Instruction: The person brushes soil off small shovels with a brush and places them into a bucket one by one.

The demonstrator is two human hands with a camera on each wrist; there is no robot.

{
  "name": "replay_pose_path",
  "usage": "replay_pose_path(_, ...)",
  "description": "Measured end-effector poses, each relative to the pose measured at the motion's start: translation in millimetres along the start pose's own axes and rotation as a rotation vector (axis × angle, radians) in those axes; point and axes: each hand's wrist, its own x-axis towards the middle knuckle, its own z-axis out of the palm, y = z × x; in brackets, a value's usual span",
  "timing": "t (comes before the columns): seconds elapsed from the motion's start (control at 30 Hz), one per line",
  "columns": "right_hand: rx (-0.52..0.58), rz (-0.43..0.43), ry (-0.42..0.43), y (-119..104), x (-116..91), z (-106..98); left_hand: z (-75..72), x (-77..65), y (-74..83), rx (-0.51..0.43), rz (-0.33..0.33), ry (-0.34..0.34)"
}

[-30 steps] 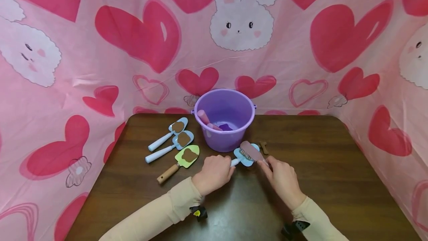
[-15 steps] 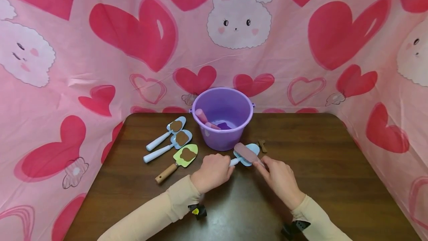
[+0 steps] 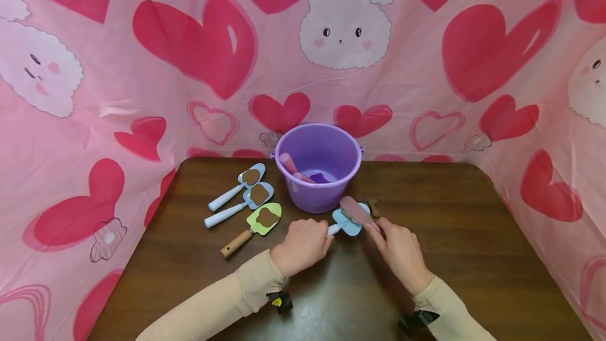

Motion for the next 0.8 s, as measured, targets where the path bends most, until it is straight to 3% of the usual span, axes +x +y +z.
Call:
replay_pose_path(0.3,0.012,0.007,-0.001,8,5,-4,3.3,-0.4,2.0,0.019,0.001,-0.004)
replay_pose_path(0.6,-0.030,-0.115,-0.028,5,-1,-2,1.9,1.0,0.5,-0.004,-0.002,-0.024)
replay_pose_path(0.8,-0.037,-0.061,-0.005,12,2,-1,2.7,-0.9,0.5,-0.010,0.015,-0.034)
